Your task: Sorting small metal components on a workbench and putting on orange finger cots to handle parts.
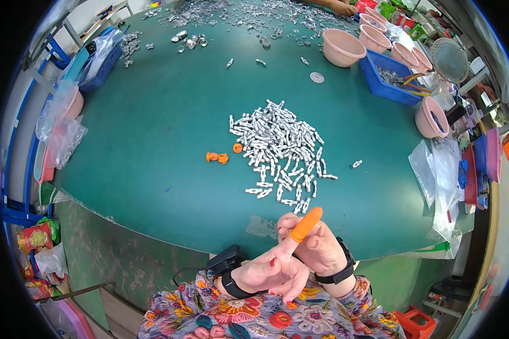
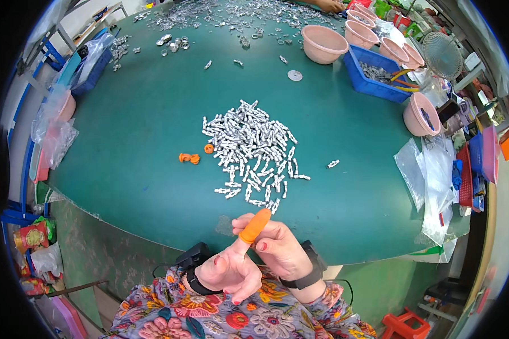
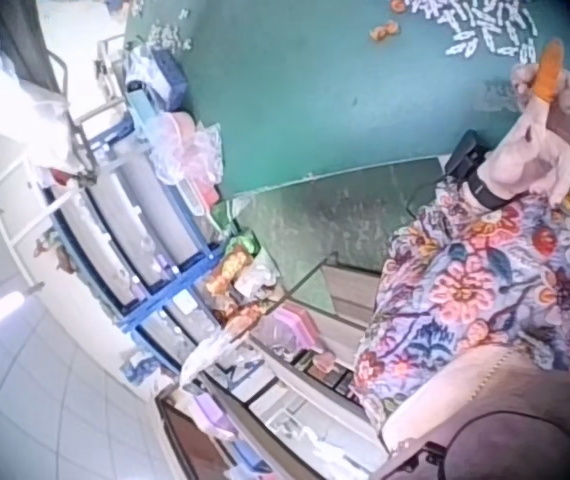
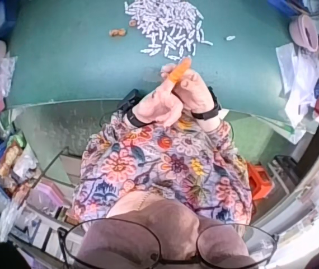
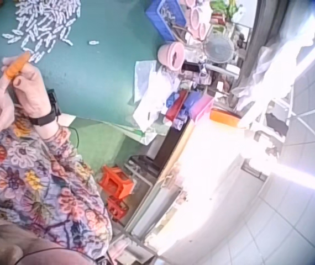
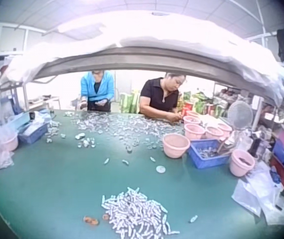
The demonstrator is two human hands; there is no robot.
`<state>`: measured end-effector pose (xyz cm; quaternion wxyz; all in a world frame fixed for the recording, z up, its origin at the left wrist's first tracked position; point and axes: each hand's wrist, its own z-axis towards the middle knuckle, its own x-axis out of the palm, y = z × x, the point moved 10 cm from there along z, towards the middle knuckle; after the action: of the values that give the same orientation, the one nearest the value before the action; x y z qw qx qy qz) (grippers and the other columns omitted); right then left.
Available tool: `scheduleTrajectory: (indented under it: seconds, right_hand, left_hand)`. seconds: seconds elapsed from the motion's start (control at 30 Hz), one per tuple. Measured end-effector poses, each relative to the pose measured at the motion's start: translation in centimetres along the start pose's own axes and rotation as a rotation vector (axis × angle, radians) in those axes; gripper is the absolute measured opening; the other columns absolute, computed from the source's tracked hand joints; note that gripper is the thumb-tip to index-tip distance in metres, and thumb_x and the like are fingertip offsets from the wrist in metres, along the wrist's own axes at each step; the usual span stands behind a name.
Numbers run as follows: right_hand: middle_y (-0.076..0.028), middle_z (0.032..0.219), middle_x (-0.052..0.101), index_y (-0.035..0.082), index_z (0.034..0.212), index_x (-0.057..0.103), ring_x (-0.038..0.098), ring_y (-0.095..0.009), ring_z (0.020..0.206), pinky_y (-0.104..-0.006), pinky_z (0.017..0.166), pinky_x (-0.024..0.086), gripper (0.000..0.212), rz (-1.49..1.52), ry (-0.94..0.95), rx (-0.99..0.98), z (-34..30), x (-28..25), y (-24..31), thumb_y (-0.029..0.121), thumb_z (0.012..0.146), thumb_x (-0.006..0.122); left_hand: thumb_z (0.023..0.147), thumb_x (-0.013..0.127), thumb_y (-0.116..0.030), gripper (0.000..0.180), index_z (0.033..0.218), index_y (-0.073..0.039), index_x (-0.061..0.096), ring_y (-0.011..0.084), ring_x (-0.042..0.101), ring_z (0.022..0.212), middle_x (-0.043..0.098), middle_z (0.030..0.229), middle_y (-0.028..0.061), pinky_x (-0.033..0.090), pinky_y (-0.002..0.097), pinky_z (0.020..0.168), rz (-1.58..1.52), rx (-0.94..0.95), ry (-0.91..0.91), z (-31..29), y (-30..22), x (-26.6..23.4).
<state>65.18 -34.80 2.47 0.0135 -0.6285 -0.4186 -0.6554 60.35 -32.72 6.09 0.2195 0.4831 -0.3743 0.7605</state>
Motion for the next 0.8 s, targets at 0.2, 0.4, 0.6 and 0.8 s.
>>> scheduleTrajectory:
  seconds: [0.2,0.4,0.6,0.8]
  right_hand:
    - [-0.006,0.121,0.055,-0.001,0.111,0.066,0.051,-0.017,0.112,-0.0334,0.099,0.039,0.034,-0.028,0.054,0.028,0.6,-0.4,-0.5,0.016,0.083,0.073]
    - [-0.006,0.120,0.053,-0.001,0.109,0.067,0.051,-0.017,0.110,-0.0330,0.098,0.040,0.032,0.004,0.067,0.119,0.7,0.6,-1.8,0.017,0.084,0.073]
    - [-0.006,0.117,0.054,-0.001,0.108,0.067,0.051,-0.016,0.109,-0.0321,0.097,0.041,0.031,0.114,-0.017,0.123,1.0,0.1,-1.9,0.018,0.085,0.072]
    - [-0.006,0.117,0.054,-0.002,0.106,0.067,0.053,-0.016,0.106,-0.0317,0.096,0.041,0.028,-0.058,0.034,0.183,0.9,0.5,-2.7,0.016,0.086,0.071]
  left_hand:
    - [0.094,0.053,-0.052,0.095,0.150,-0.024,-0.018,0.0092,0.043,0.047,0.062,0.078,0.0176,0.036,0.0207,0.047,-0.041,0.001,0.027,0.1,-0.1,-0.4]
    - [0.097,0.052,-0.047,0.085,0.150,-0.031,-0.013,0.0085,0.044,0.047,0.063,0.084,0.0203,0.038,0.0193,0.047,-0.012,0.053,0.092,-0.1,-0.6,-0.2]
    - [0.096,0.057,-0.036,0.086,0.151,-0.021,-0.007,0.0080,0.046,0.048,0.063,0.088,0.0223,0.038,0.0178,0.047,-0.078,0.097,0.050,-0.3,-1.1,-0.7]
    - [0.096,0.059,-0.034,0.083,0.150,-0.019,-0.001,0.0075,0.046,0.047,0.063,0.089,0.0232,0.039,0.0176,0.046,-0.069,0.050,0.044,-0.8,-0.5,-1.4]
